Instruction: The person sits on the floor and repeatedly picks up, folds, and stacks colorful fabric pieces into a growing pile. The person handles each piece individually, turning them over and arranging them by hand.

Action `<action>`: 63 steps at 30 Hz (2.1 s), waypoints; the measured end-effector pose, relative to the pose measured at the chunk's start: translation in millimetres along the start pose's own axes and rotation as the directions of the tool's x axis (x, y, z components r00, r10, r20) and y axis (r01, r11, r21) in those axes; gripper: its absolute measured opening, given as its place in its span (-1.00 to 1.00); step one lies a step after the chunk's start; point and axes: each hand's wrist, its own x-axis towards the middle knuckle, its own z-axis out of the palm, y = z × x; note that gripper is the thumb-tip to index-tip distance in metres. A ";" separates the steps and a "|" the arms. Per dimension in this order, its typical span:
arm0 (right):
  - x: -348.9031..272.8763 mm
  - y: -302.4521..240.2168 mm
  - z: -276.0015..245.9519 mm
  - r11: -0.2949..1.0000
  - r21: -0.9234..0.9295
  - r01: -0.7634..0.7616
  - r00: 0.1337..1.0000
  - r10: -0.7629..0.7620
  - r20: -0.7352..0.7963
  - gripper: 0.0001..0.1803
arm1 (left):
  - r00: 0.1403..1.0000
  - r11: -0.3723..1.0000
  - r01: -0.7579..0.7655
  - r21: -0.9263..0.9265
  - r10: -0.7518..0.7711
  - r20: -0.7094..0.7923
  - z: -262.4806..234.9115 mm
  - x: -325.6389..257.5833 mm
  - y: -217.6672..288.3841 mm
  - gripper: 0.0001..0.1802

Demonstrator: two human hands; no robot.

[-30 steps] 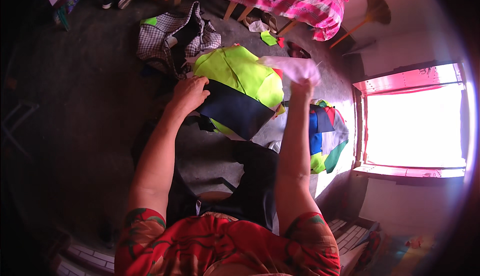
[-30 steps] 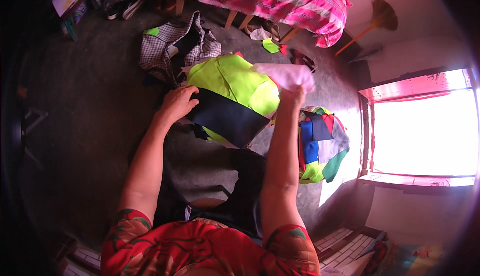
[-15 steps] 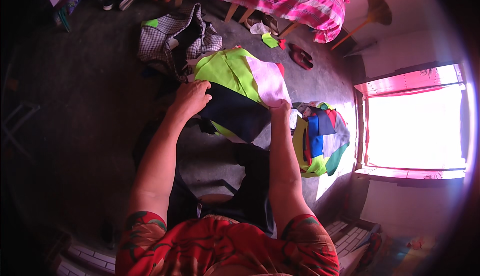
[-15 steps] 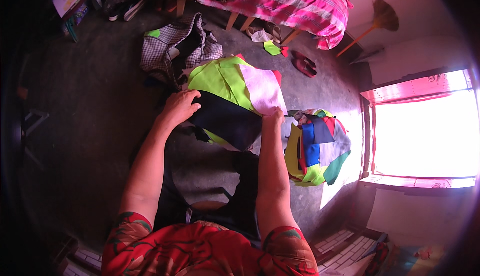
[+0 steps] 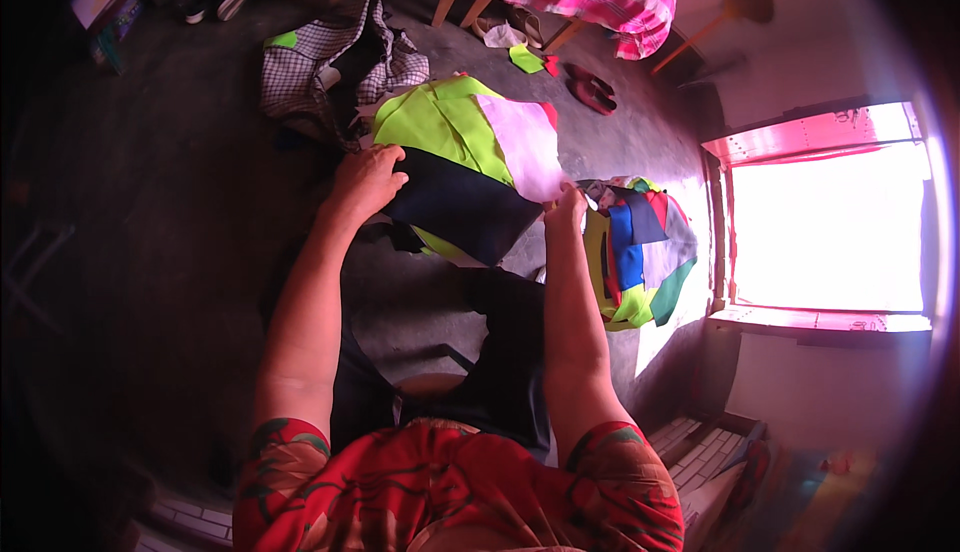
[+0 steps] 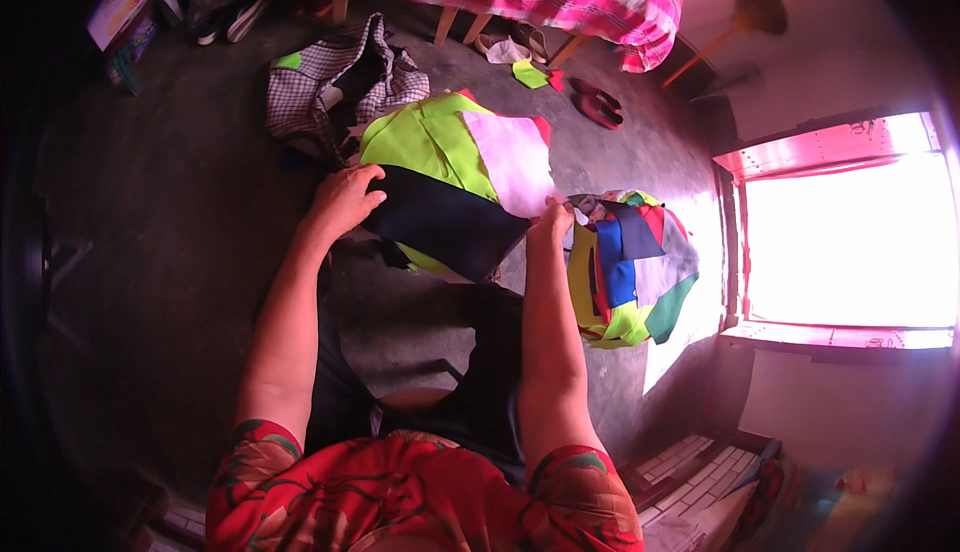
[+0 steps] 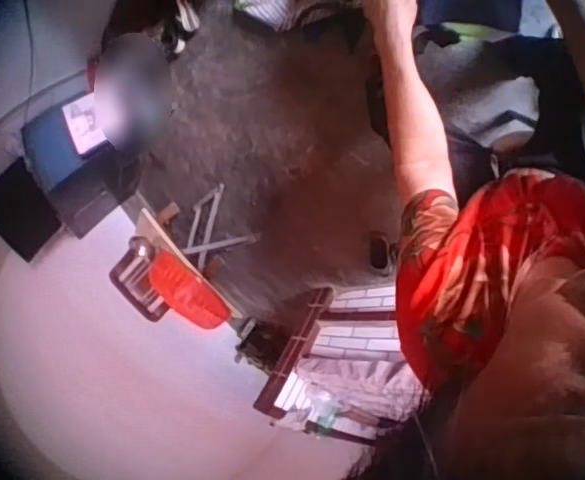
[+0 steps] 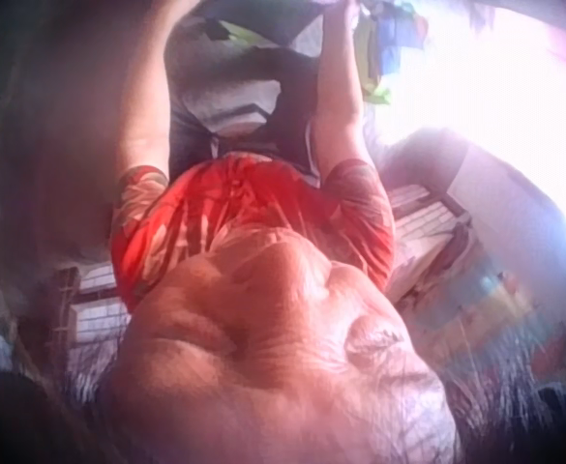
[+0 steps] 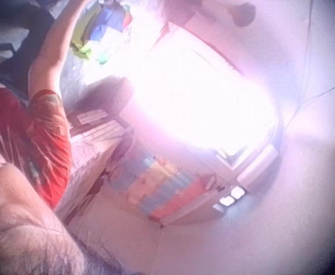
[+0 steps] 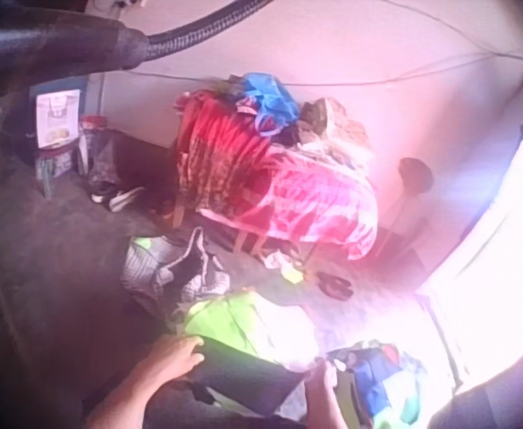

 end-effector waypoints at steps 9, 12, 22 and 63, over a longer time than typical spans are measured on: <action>-58.5 14.2 -13.1 0.320 -0.594 0.738 0.671 -0.260 0.694 -0.62 | 0.999 0.999 -0.040 0.022 0.040 -0.004 2.1 -1.4 -7.8 -0.68; -58.3 11.7 -21.9 0.344 -0.573 0.744 0.659 -0.232 0.715 -0.56 | 0.997 0.997 -0.073 0.005 0.073 0.001 6.2 2.2 -4.1 -0.67; -131.4 -78.4 -51.8 0.455 -0.360 0.814 0.551 -0.411 0.726 -0.61 | 0.994 0.994 -0.111 0.006 0.111 0.011 5.7 0.2 -6.0 -0.67; -14.1 -142.9 -246.6 -0.045 -0.979 0.200 0.723 -0.668 0.178 -0.70 | 0.991 0.996 -0.072 0.057 0.065 0.121 9.0 2.6 4.8 -0.66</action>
